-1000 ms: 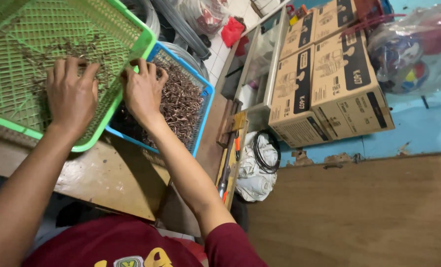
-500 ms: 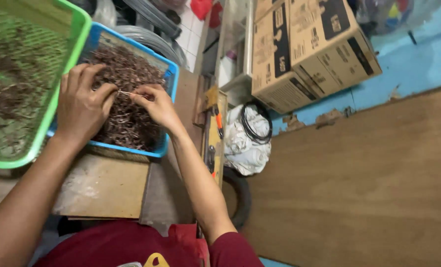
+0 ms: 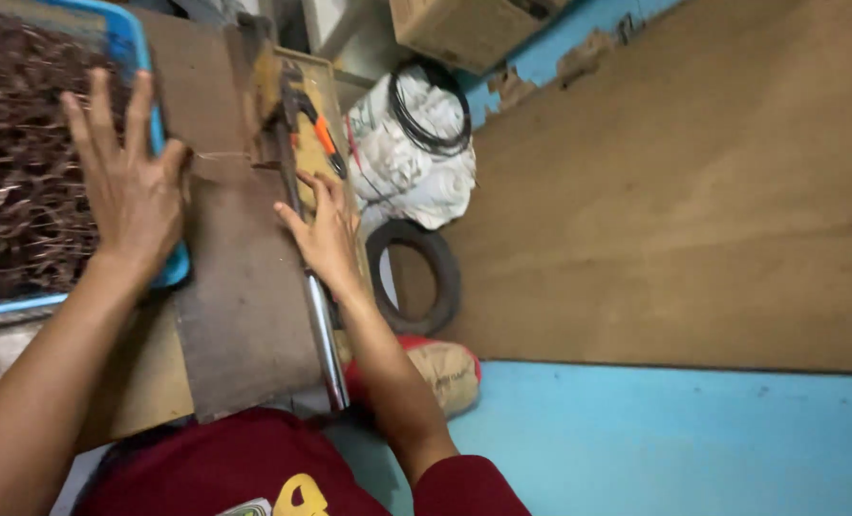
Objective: Manually bending small metal clips using a jig and lever tool in a warehouse setting.
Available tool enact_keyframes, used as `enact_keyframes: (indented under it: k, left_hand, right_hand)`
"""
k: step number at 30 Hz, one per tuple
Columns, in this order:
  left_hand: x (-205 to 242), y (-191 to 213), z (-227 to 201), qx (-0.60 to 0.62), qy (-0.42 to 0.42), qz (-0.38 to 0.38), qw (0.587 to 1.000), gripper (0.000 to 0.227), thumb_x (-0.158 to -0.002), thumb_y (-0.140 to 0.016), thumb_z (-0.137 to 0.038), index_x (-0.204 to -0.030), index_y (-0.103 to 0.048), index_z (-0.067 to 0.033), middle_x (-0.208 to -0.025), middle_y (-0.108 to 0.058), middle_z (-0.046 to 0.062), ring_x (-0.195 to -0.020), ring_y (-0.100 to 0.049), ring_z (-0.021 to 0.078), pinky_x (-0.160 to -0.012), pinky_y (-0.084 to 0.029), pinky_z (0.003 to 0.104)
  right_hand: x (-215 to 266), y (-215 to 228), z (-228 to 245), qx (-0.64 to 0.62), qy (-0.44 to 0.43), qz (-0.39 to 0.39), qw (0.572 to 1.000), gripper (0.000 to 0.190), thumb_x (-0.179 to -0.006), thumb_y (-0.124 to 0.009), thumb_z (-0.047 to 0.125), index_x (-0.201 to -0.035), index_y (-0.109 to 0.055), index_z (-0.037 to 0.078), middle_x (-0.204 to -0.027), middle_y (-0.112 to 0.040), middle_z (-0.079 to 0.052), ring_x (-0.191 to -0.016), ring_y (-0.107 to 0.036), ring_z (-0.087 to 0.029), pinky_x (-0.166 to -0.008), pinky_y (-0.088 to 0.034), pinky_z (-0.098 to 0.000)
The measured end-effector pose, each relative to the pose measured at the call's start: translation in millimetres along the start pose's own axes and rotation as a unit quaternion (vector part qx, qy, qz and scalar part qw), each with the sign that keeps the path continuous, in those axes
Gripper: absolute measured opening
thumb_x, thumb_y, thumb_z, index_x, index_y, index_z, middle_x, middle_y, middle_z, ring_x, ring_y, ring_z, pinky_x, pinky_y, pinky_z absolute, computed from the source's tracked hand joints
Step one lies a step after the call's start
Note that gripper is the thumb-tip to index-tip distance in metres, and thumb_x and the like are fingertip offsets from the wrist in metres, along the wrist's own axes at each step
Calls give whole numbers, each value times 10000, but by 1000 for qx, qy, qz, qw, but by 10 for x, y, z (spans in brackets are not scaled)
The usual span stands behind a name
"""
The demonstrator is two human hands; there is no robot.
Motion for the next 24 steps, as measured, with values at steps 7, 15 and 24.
enact_keyframes:
  k: [7,15,24]
  left_hand:
    - [-226,-350,-45,52,53,11,997,524,-1277,-501,63,-1665,-603,399,-1774,-256,284,-1515,16,468,-1246,3,634]
    - [-112,-1209,401,-12,139,32,990,683,-1178,-716,59,-1778,-392,72,-1742,-107,197,-1523,21,353,-1204,-300,524]
    - [-291,-1278,137,-49,30,34,998,229,-1174,-739,-199,-1052,-871,-57,-1806,-499,227,-1637,-138,418,-1328,-176,545]
  right_hand:
    - [527,-656,-651,-409,-277,246,834,566,-937,-684,298,-1370,-389,84,-961,-675,-185,-653,-666,-191,-557,-609,-315]
    - [397,-222,-415,-435,-303,256,808,376,-964,-663,281,-1282,-556,110,-707,-536,-22,-511,-481,-79,-431,-398,-216]
    - [87,436,80,-443,-287,271,805,539,-904,-677,371,-1324,-538,63,-690,-495,-2,-466,-484,-71,-395,-419,-225]
Point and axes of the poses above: each hand's wrist, its own x-axis away from the middle knuckle, its own y-axis out of the back of the hand, z = x × y, the point moved 6 cm from there along -x, towards the middle knuckle
